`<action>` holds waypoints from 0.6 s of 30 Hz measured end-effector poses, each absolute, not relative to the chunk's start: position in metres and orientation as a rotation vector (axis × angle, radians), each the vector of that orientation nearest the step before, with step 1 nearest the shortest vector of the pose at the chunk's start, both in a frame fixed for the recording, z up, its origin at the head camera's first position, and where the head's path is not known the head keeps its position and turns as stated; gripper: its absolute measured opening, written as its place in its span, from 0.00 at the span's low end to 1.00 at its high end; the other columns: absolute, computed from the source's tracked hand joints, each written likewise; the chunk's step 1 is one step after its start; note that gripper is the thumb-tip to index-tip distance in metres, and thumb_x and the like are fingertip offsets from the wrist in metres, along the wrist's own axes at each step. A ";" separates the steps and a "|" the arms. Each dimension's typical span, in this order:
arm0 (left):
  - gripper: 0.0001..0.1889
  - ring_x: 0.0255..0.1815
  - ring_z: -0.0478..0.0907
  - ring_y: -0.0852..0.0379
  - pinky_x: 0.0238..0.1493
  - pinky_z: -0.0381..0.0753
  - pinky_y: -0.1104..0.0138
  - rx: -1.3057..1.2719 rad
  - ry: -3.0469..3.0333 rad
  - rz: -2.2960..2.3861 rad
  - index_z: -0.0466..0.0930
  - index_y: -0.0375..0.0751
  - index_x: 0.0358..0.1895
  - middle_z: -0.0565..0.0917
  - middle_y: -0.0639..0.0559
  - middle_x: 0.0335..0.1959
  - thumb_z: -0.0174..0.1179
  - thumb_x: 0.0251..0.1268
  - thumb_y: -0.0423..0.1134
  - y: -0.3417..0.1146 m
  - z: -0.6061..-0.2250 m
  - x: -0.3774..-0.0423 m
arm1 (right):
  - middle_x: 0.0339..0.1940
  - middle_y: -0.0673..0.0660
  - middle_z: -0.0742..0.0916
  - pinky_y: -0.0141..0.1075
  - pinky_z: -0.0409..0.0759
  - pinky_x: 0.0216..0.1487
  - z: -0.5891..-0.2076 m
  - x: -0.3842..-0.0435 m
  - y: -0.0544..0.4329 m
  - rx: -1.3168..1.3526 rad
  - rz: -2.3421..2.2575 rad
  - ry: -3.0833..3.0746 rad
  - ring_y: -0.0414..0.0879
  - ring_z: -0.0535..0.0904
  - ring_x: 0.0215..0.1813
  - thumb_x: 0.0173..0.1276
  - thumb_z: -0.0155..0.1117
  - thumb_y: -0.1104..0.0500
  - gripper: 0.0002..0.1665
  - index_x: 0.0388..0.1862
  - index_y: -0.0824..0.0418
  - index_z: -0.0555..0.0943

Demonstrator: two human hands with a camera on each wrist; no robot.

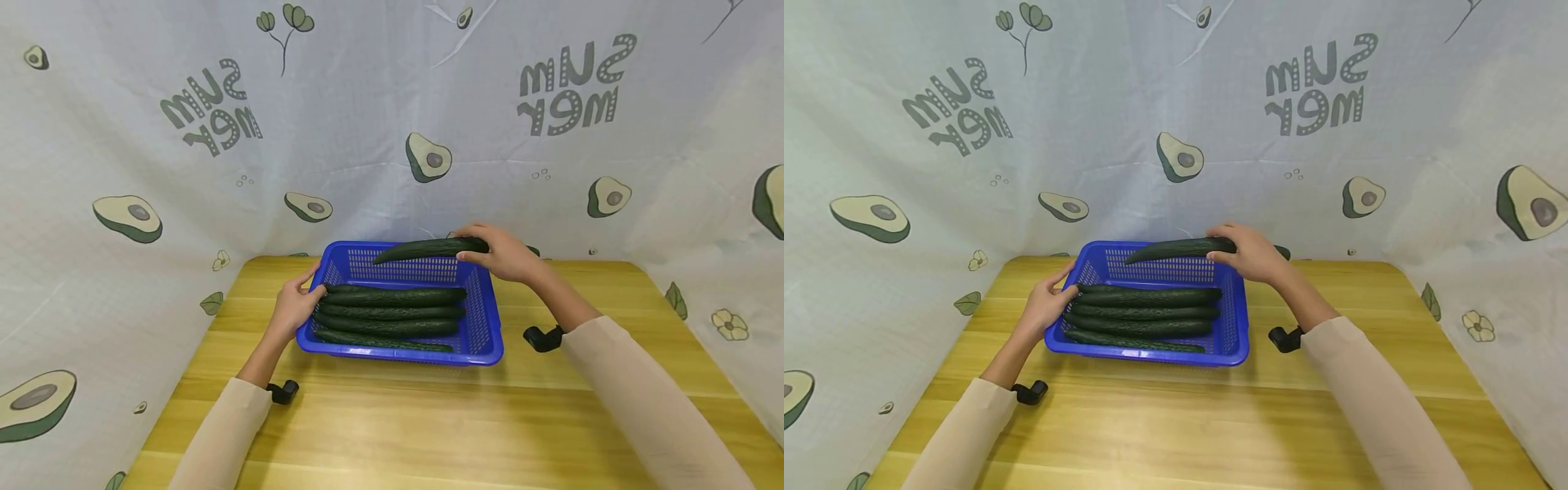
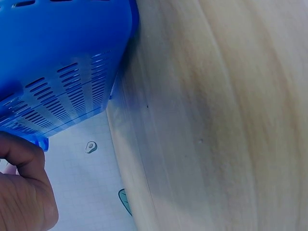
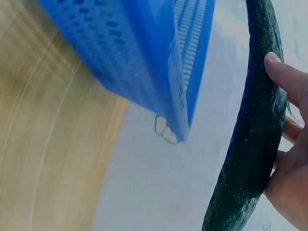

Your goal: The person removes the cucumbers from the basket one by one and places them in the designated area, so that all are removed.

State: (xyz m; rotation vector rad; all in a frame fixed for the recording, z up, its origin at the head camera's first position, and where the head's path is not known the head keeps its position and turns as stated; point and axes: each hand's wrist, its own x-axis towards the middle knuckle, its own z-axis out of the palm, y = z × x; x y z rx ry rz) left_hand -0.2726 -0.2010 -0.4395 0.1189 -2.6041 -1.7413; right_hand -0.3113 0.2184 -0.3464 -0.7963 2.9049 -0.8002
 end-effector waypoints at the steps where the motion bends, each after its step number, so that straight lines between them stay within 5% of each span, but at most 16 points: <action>1: 0.33 0.16 0.80 0.57 0.22 0.84 0.63 0.120 -2.609 -1.739 0.67 0.65 0.78 0.80 0.53 0.16 0.61 0.70 0.43 -0.201 -0.440 -0.273 | 0.73 0.66 0.74 0.66 0.66 0.72 -0.346 -0.309 0.222 -0.784 -0.807 2.907 0.66 0.67 0.75 0.78 0.61 0.49 0.31 0.74 0.59 0.73; 18: 0.33 0.18 0.80 0.59 0.23 0.83 0.64 0.117 -2.602 -1.740 0.68 0.66 0.77 0.81 0.53 0.17 0.62 0.69 0.43 -0.200 -0.442 -0.276 | 0.74 0.67 0.74 0.69 0.60 0.74 -0.343 -0.281 0.292 -0.649 -0.840 2.996 0.69 0.63 0.77 0.79 0.61 0.51 0.30 0.73 0.62 0.73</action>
